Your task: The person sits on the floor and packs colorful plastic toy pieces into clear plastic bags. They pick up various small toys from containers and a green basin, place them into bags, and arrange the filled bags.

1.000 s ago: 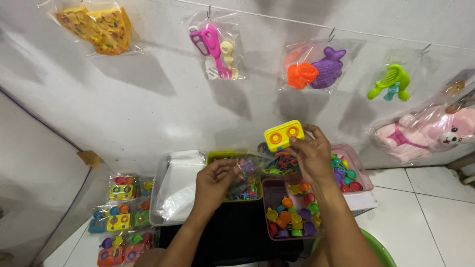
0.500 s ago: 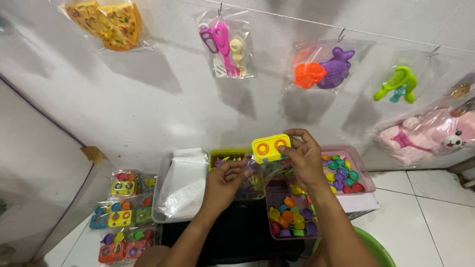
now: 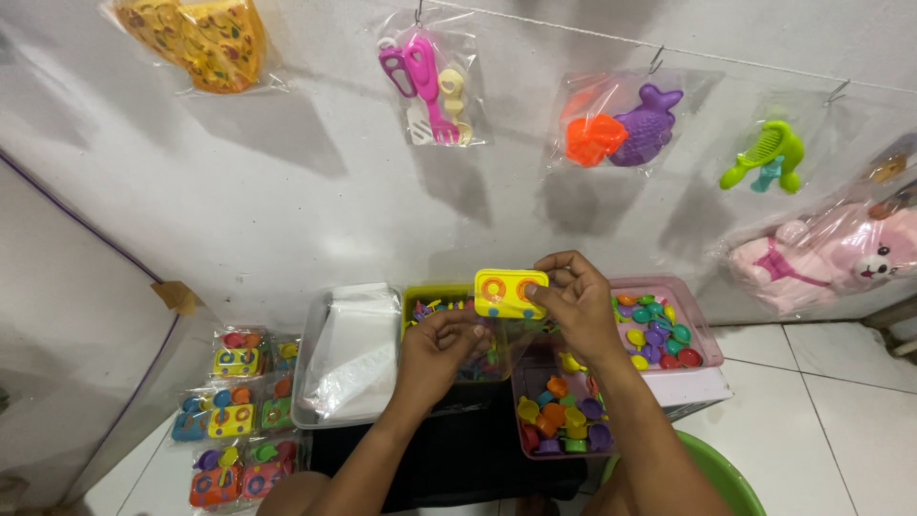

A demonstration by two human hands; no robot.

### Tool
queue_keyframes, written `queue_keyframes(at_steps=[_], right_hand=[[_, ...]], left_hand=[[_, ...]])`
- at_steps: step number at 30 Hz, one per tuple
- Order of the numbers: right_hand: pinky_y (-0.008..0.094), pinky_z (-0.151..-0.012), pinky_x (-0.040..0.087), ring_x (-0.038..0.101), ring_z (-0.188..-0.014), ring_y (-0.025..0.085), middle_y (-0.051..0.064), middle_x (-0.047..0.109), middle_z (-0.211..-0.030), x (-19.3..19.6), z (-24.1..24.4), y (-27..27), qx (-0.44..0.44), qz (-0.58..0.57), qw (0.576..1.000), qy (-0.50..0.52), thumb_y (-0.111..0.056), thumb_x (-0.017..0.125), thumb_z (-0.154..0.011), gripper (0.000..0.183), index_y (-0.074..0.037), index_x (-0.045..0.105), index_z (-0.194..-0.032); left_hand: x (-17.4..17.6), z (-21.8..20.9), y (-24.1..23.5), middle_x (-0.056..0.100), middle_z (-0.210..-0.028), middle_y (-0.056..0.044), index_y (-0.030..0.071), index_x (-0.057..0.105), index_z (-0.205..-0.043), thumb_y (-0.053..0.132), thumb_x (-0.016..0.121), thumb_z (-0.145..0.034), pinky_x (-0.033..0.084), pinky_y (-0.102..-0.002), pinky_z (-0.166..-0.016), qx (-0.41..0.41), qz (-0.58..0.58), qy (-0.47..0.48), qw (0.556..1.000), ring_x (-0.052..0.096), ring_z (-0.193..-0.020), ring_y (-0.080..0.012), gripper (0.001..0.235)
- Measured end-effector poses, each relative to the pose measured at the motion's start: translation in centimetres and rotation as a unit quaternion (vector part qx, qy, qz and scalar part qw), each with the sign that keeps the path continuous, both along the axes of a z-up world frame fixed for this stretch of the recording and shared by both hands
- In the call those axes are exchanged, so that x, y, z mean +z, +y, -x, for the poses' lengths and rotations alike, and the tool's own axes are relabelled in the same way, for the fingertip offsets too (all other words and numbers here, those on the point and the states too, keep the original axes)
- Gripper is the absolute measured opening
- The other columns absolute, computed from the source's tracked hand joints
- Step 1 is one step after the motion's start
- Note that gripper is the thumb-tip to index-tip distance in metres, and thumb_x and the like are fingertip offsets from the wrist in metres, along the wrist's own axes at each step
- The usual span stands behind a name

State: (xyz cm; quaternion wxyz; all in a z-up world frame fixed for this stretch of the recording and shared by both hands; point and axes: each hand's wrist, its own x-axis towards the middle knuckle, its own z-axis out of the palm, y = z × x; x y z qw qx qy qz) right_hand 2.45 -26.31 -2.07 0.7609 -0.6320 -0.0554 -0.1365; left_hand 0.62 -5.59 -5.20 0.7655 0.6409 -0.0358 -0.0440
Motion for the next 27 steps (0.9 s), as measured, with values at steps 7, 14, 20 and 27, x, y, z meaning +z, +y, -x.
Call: queue_keyframes(at_steps=[7,14,20,27], right_hand=[[0.024,-0.058,0.059,0.07,-0.07,0.016,0.01,0.065,-0.086,0.8,0.5,0.5,-0.003,-0.042,0.999,-0.005,-0.001,0.078,-0.082,0.033,0.001,0.058,-0.108],[0.026,-0.06,0.059,0.069,-0.073,0.017,0.012,0.066,-0.089,-0.4,0.0,0.3,0.002,-0.07,0.997,-0.013,0.003,0.079,-0.079,0.033,-0.001,0.056,-0.102],[0.027,-0.066,0.058,0.069,-0.078,0.017,0.014,0.067,-0.093,0.1,0.4,1.1,0.005,-0.046,0.999,-0.02,0.004,0.078,-0.08,0.03,-0.001,0.057,-0.101],[0.029,-0.067,0.059,0.072,-0.077,0.017,0.014,0.068,-0.092,0.0,0.5,0.9,0.005,-0.021,0.999,-0.026,0.002,0.078,-0.082,0.024,0.002,0.062,-0.1]], left_hand=[[1.1,0.4,-0.1,0.075,-0.092,-0.022,-0.008,0.072,-0.115,0.004,0.08,-0.085,0.066,-0.037,-0.072,0.012,0.03,0.015,0.999,0.076,-0.082,-0.0254,0.034],[1.8,0.6,-0.1,0.074,-0.094,-0.02,-0.009,0.07,-0.115,0.004,0.079,-0.085,0.065,-0.037,-0.074,0.024,0.051,0.04,0.998,0.076,-0.083,-0.0272,0.034],[1.7,0.5,-0.1,0.073,-0.095,-0.019,-0.009,0.071,-0.116,0.005,0.078,-0.087,0.065,-0.037,-0.075,0.025,0.035,0.037,0.998,0.076,-0.087,-0.0267,0.033],[2.0,0.6,0.2,0.073,-0.094,-0.022,-0.011,0.07,-0.116,0.002,0.077,-0.087,0.066,-0.039,-0.073,0.033,0.086,0.045,0.995,0.077,-0.083,-0.0297,0.032]])
